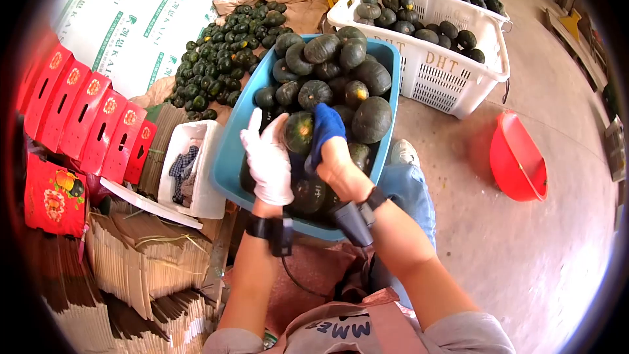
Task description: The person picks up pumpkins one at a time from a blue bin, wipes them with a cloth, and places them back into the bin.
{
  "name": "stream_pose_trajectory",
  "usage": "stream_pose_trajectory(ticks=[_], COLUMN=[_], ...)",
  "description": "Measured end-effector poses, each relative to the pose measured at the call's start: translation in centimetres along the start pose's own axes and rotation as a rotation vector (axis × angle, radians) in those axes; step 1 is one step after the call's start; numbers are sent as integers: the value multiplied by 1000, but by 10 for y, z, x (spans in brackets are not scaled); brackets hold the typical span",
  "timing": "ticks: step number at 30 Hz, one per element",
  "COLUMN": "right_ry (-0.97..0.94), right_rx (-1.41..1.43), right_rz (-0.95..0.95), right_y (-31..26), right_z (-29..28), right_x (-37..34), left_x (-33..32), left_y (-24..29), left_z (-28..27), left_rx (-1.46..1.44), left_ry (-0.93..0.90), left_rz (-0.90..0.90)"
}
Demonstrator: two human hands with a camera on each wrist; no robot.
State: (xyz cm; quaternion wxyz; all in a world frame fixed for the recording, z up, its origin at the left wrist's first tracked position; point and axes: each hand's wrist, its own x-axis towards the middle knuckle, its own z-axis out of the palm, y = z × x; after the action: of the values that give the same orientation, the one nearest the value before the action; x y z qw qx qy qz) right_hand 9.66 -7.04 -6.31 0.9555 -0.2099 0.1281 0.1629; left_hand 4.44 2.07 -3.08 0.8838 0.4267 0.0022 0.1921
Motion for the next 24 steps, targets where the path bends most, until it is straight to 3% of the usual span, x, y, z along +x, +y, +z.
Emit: stream_pose_trajectory(ticks=[2,3,4,5,6,7,8,9,10,12,13,14,16,17,18,20,21,22,24], right_ry=[-128,49,226,228,225,89,-82,-99,-116,162,-12,-23,-237,-135,-118,75,43,-30,-86], right_rx=[-62,-299,-535,-830,-831,-1408,-1964,-1995,-2015,-2853,-2922,-2928,-2042,-1854,-1750,-1081,-625,-491,-416], right_rz=[252,119,-16,-182,-174,-489,-831,-1077,-1198,-1112,-1105,-1106,-1066,-1194,-1077,-87,290,363,450], right_y=[-17,-14,-10,-5,-1,1,6,15,17,24,15,14,23,30,28,-1,-1,-3,-4], right_z=[7,17,26,19,10,5,2,-4,3,43,45,40,20,6,-6,23,8,8,3], right_x=[-12,-20,-26,-20,-18,-20,-20,-29,-47,-79,-81,-76,-55,-44,-29,-25,4,6,8], left_x=[6,0,-3,-4,-9,-10,-5,-1,5,-5,-7,-12,-20,-12,-16,-22,-23,-23,-21], left_y=[-6,-9,-14,-13,-11,-7,-3,1,-7,15,15,12,6,9,15,16,18,17,14], left_z=[-13,-10,-3,-2,-2,-1,0,0,-14,4,4,4,5,0,4,2,3,3,6], left_rx=[245,104,22,-25,-72,-66,206,475,512,143,108,102,687,611,754,803,817,826,358], left_ry=[-22,-106,-35,-12,19,26,67,105,110,171,164,171,67,114,100,-47,-130,-142,-176], left_rz=[-52,-232,-209,-243,-280,-281,-106,75,98,-284,-290,-288,357,142,91,183,287,277,136])
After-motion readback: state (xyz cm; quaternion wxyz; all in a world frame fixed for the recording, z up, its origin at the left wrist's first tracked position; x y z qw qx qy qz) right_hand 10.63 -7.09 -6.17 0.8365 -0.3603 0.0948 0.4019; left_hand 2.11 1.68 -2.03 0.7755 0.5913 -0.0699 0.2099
